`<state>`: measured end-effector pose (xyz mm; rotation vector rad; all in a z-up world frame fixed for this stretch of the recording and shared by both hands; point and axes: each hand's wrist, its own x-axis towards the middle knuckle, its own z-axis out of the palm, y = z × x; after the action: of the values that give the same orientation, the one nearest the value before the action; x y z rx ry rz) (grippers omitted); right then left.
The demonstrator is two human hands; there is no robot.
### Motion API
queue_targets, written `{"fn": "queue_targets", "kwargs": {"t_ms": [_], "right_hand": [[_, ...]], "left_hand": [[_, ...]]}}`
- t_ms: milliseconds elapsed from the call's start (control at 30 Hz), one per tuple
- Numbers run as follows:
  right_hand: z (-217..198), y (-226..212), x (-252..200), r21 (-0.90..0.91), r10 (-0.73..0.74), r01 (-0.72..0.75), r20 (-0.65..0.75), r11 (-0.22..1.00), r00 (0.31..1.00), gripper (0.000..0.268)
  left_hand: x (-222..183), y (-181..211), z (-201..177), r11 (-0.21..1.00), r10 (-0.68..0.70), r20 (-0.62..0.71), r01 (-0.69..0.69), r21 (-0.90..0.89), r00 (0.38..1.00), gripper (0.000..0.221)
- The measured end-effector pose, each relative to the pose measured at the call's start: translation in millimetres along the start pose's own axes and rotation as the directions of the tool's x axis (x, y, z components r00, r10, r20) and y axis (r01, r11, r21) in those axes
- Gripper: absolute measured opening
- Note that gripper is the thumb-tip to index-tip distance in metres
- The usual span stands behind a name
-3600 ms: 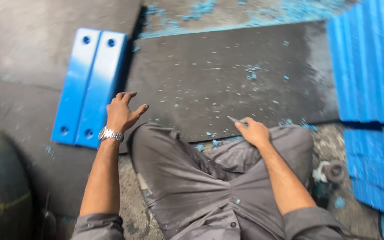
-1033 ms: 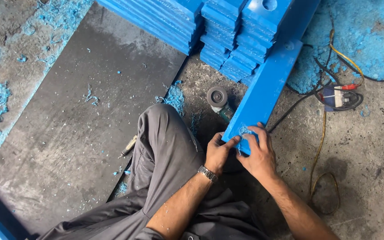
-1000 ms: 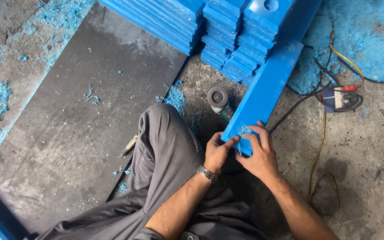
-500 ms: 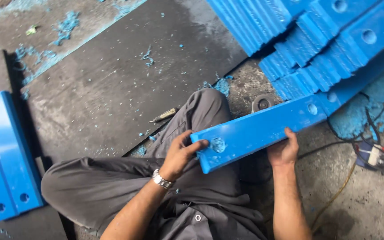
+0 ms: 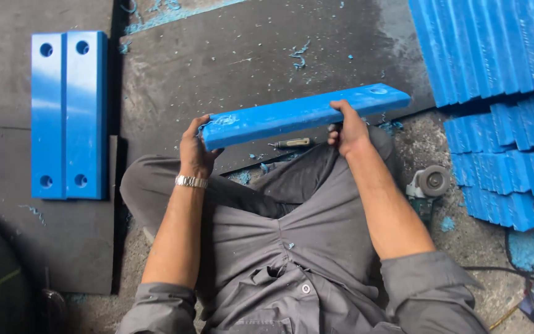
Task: Sanding and finishing the edges of blue plastic blocks using an angle grinder and a small hand tool.
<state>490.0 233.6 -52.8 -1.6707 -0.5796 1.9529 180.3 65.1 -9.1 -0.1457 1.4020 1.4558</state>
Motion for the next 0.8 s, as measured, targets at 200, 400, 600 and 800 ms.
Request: {"fn": "queue_targets", "kwargs": {"t_ms": [200,400,600,800], "right_hand": [[42,4,85,-0.325,0.113,-0.130,-0.073,0.937,0.991,0.039],[60,8,66,-0.347,0.069,-0.101,-0.103,0.932,0.992,0.037],[67,54,100,-0.279,0.115,-0.152,-0.146,0.948,0.983,0.050],[74,35,112,-0.316,0.061,-0.082,-0.075,0.945,0.995,0.058]], "left_hand": [[81,-49,-43,0.987,-0.158,-0.182,0.153,-0.042,0.971,0.030],[112,-63,-56,0.996,-0.076,-0.162,0.067,-0.060,0.984,0.042],[97,-57,-47,0.993,0.083,-0.180,-0.066,0.095,0.980,0.075],[41,-41,-2,0.065,0.649,0.149,-0.249,0.966,0.746,0.057]]}}
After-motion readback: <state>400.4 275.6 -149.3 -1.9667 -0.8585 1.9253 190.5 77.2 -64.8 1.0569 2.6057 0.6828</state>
